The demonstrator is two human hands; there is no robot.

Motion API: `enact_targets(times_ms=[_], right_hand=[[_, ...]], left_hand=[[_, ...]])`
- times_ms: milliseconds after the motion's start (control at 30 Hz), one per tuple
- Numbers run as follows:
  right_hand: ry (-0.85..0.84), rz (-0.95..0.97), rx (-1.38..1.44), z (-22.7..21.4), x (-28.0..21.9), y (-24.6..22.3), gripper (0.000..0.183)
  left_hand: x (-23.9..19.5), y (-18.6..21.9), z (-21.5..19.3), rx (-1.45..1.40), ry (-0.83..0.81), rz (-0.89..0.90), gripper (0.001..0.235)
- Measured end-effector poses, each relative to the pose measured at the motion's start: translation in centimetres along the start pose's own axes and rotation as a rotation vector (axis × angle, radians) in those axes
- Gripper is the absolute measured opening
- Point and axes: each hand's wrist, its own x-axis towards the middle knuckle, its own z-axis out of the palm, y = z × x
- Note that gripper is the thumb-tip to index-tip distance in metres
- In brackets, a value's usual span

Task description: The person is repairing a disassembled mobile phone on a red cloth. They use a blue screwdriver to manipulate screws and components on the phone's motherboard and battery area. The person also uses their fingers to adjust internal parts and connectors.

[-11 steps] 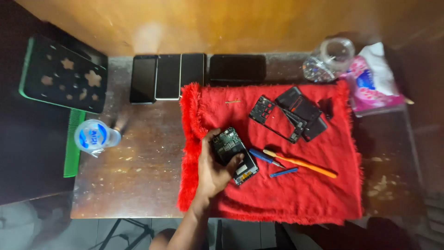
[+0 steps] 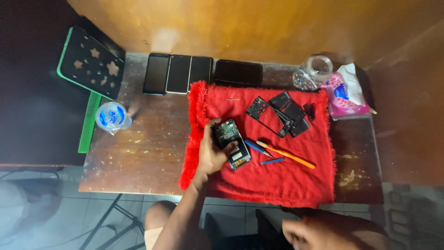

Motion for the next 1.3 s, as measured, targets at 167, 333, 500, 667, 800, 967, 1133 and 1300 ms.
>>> enact_targets(times_ms=[167,333,500,667,800,967,1133,1300], right_hand=[[0.613,-0.833,0.575,-2.9,9.0,2.4,0.019],[0.863,-0.961,1.115,-7.2,15.8,-4.2,0.016],[0.815,-1.120,1.028,-10.6,19.8,-6.9,0.027],[1.027,-1.254,0.676,-11.8,17.2,-9.3,0.021],[1.224,-1.286,0.428,-12.1,14.9,-9.6,0.013],[1.424,-1.244,0.274,-13.1,14.4,-8.6,0.012],[1.638,-1.317,0.304,-12.1,16.3,-9.0,0.006],[1.624,-1.373,0.300,-11.0,16.9,-9.2,0.006]], left_hand=[[-0.2,-1.3,0.6,0.061,0.027,-0.017,0.082],[0.1,0.4,0.2,0.061,0.060,-0.007,0.084],[0.7,0.4,-0.2,-0.063,0.069,-0.003,0.082],[0.8,-0.8,-0.3,-0.172,0.070,0.001,0.079],[1.3,-2.3,0.2,-0.407,0.075,0.022,0.069],[1.8,-2.4,2.3,-0.543,0.137,-0.029,0.041],[2.0,-1.1,1.4,-0.819,0.232,-0.098,0.027],[2.3,-1.7,0.9,-0.979,0.248,-0.095,0.030]])
